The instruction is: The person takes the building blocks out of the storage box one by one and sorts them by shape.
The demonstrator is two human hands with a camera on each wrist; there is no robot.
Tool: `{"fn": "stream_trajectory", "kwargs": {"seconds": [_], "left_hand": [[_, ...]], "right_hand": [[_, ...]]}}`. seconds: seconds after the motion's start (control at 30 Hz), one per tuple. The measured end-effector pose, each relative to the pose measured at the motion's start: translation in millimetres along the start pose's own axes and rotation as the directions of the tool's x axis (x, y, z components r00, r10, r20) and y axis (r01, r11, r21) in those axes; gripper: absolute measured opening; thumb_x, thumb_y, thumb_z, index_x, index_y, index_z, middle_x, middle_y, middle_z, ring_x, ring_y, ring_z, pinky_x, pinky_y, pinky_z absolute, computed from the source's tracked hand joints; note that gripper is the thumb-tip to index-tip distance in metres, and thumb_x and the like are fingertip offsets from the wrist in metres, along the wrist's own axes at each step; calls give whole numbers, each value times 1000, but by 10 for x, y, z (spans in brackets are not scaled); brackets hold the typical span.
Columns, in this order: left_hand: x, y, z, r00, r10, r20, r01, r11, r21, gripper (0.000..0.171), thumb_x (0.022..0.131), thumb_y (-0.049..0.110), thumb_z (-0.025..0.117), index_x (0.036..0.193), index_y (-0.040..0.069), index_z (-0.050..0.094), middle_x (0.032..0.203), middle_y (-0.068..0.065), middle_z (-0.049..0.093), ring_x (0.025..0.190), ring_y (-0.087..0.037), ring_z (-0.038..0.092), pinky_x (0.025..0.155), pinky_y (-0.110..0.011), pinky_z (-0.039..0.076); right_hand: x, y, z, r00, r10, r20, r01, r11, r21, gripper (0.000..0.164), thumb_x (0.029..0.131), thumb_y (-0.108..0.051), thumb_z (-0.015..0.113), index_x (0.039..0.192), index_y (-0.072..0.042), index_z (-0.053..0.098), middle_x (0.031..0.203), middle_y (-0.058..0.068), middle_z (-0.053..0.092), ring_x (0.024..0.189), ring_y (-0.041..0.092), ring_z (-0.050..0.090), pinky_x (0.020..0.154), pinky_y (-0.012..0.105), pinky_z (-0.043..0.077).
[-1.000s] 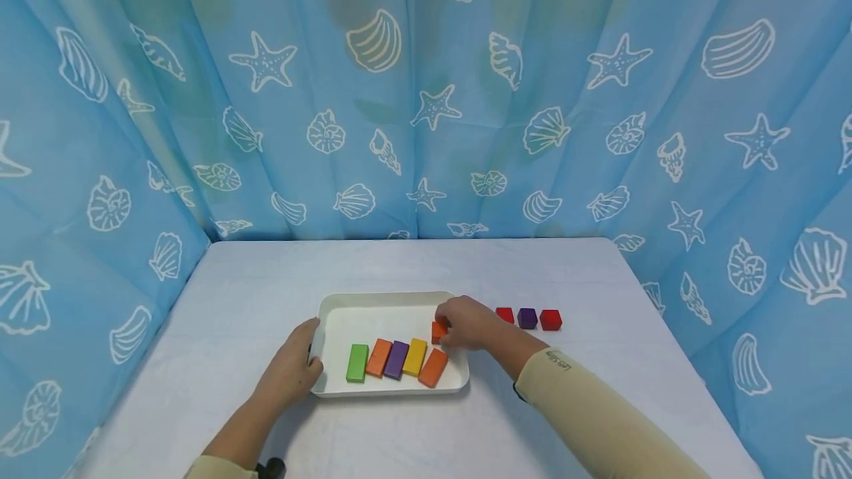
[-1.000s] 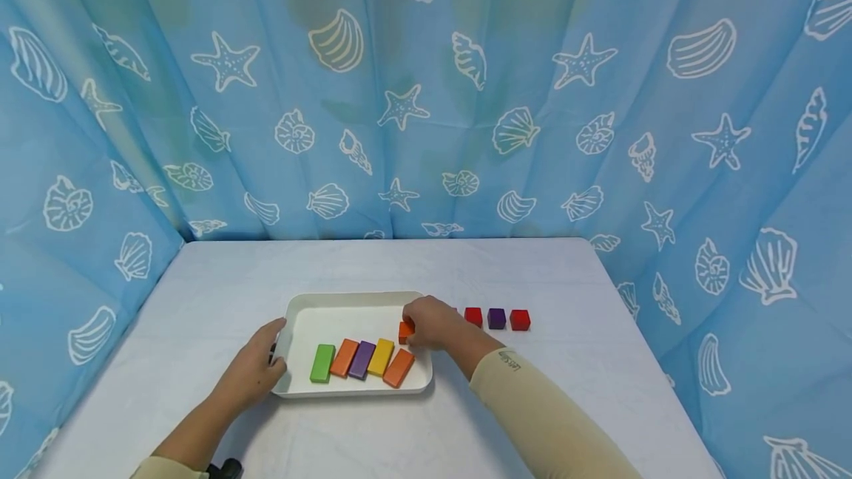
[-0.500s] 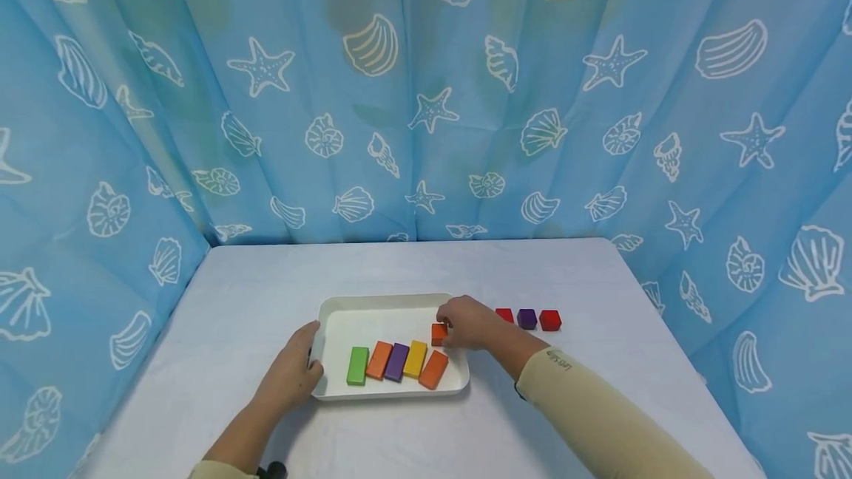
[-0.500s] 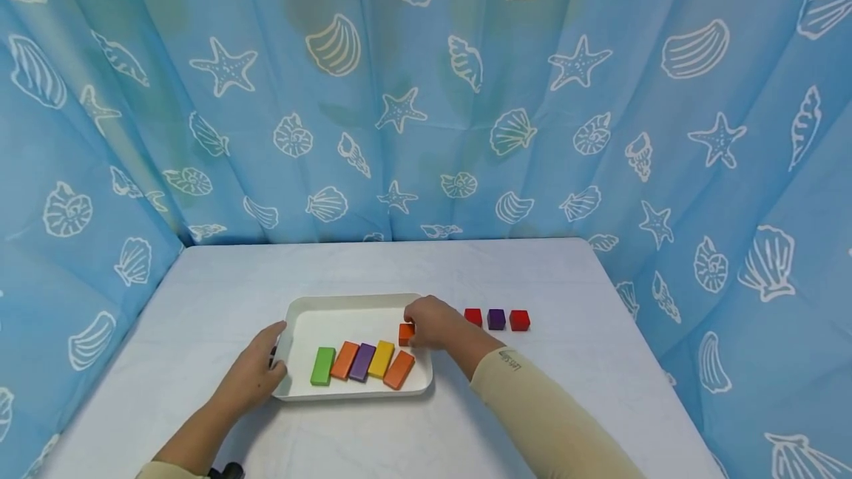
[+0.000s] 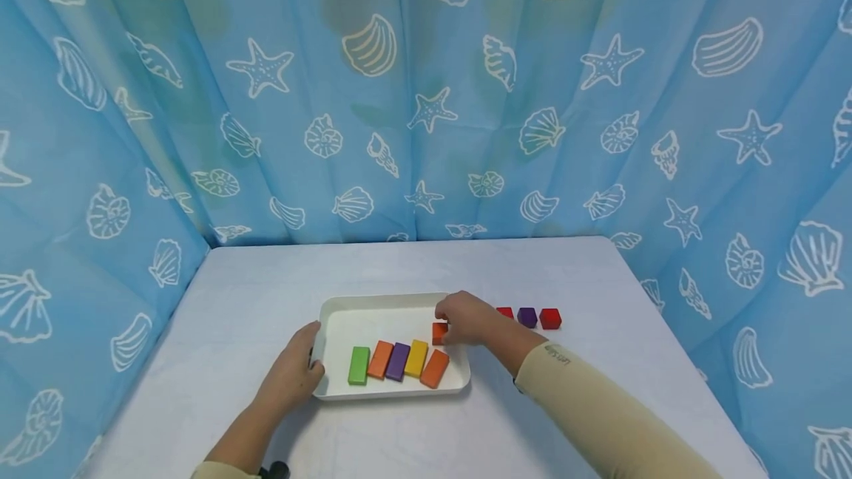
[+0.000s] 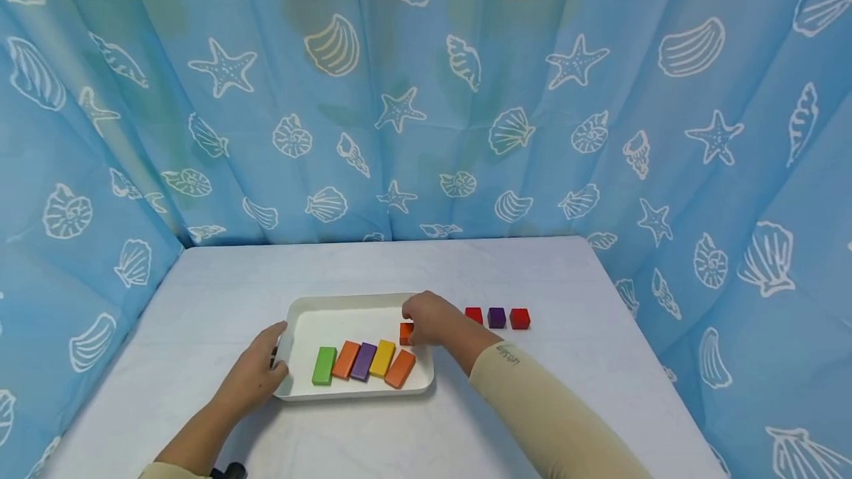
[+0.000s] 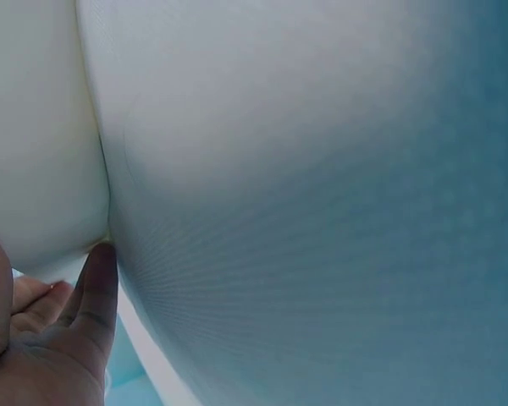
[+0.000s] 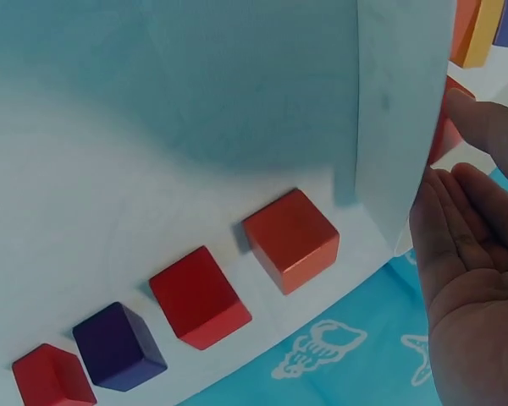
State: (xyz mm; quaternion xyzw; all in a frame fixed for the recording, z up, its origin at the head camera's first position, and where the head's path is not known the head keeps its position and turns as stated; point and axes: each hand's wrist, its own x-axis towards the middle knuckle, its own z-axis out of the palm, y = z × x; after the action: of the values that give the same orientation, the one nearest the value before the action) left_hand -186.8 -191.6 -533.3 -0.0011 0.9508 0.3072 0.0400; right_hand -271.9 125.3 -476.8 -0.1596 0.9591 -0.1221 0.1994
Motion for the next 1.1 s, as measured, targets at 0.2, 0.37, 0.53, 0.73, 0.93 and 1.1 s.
{"fn": "stream_trajectory", "kwargs": {"seconds": [0.2,0.37,0.53,0.73,0.93,1.1], "left_hand": [[7,-13,3,1000,27,-16,-27,1000,-1,71,100,1,60,163,-7,30,167,-30,33,153,-48,33,125,-62,28],[0,-7,12,999,25,-24,-25,1000,-5,71,99,1,60,163,-7,31,167,-29,33,153,-48,32,125,-62,28],[-16,1,8,1000,15,-18,-15,1000,-3,71,100,1,60,163,-7,30,167,-29,32,153,-48,32,125,-62,27],[-32,13,-8,1000,25,-16,-26,1000,-12,71,99,-1,59,163,-7,29,167,-30,31,153,-49,31,126,-62,26],[-38,39,-27,1000,16,-7,-16,1000,-12,71,99,-1,58,163,-7,28,167,-30,31,153,-49,30,125,-63,26],[-31,60,0,1000,-5,5,5,1000,-3,72,100,0,58,164,-7,27,168,-30,30,154,-49,29,126,-62,25]], "right_hand": [[45,-28,38,1000,11,4,-11,1000,-23,29,84,-16,93,108,-15,77,86,-3,63,88,17,61,82,29,63],[60,-5,34,1000,4,-3,-4,1000,-22,24,84,-17,94,101,-17,77,85,-3,63,87,16,61,80,28,63],[15,24,-39,1000,-11,-21,11,1000,28,26,85,-18,93,107,-16,79,87,-4,64,88,17,61,80,28,64],[-111,136,-196,998,13,-57,-9,997,70,38,85,-15,92,121,-13,79,96,-3,67,93,19,61,84,30,64],[-196,291,-291,993,67,-96,-51,986,159,46,81,-13,94,124,-12,78,102,0,69,95,21,62,77,29,65],[-215,396,-328,992,95,-86,-77,978,194,44,82,-14,94,123,-12,77,102,1,68,95,22,62,72,27,64]]}}
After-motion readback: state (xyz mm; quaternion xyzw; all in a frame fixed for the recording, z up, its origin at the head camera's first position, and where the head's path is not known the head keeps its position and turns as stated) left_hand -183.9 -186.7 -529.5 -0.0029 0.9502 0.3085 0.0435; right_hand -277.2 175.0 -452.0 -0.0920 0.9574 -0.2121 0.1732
